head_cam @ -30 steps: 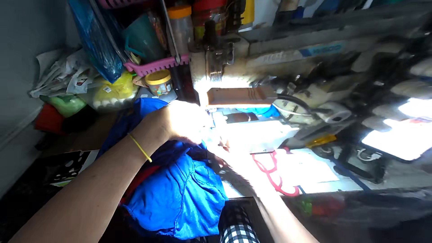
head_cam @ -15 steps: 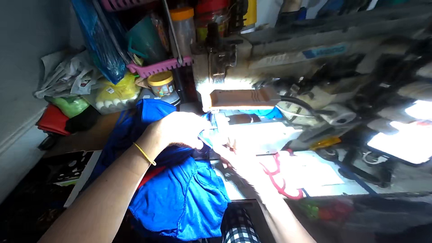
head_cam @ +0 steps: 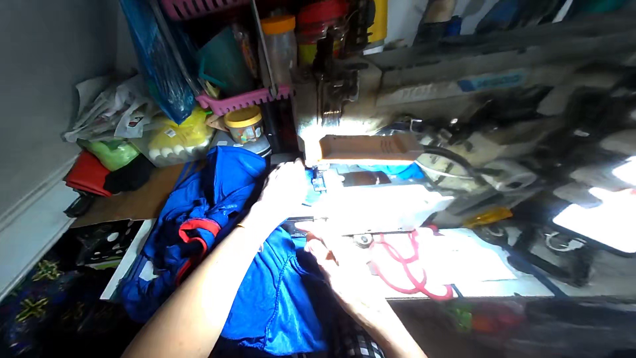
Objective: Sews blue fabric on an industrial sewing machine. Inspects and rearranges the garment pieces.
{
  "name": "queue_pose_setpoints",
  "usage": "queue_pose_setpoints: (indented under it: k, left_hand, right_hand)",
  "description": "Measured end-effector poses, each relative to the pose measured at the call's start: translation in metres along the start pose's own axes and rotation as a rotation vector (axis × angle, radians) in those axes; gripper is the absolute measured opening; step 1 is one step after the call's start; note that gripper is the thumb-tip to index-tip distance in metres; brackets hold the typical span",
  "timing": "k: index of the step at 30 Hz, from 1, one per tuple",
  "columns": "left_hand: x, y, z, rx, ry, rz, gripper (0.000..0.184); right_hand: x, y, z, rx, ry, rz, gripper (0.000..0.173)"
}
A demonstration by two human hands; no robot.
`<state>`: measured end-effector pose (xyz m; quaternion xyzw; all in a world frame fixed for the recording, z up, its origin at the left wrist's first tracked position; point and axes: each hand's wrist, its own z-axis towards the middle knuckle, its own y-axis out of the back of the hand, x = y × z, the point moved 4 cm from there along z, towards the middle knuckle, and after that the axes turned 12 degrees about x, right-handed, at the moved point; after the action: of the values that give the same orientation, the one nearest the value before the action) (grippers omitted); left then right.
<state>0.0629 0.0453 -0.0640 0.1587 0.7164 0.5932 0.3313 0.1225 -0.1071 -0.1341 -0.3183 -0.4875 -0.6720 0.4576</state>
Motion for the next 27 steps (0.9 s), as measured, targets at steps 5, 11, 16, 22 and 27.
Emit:
queue_pose_setpoints:
  k: [5,11,16,22,27]
  left_hand:
    - [0.016,0.018,0.012,-0.127,0.102,0.045,0.028]
    - [0.116,0.042,0.018,-0.404,0.335,-0.213,0.027]
    - [0.12,0.036,-0.057,-0.673,0.107,-0.584,0.026]
    - [0.078,-0.025,-0.13,-0.741,-0.252,-0.891,0.027]
    - [0.067,-0.05,-0.133,-0.696,-0.391,-1.093,0.024]
  right_hand:
    - [-0.004,0.01,-0.006,0.028,-0.025,0.056,0.041]
    - [-0.019,0.05,-0.037,-0.152,-0.191,-0.331,0.037]
    - [-0.006,0.053,-0.017,-0.241,-0.121,-0.694,0.037]
    - [0.0,0.022,0.045,-0.256,0.127,-0.774,0.029]
    - [0.006,0.018,0.064,-0.196,0.188,-0.703,0.024]
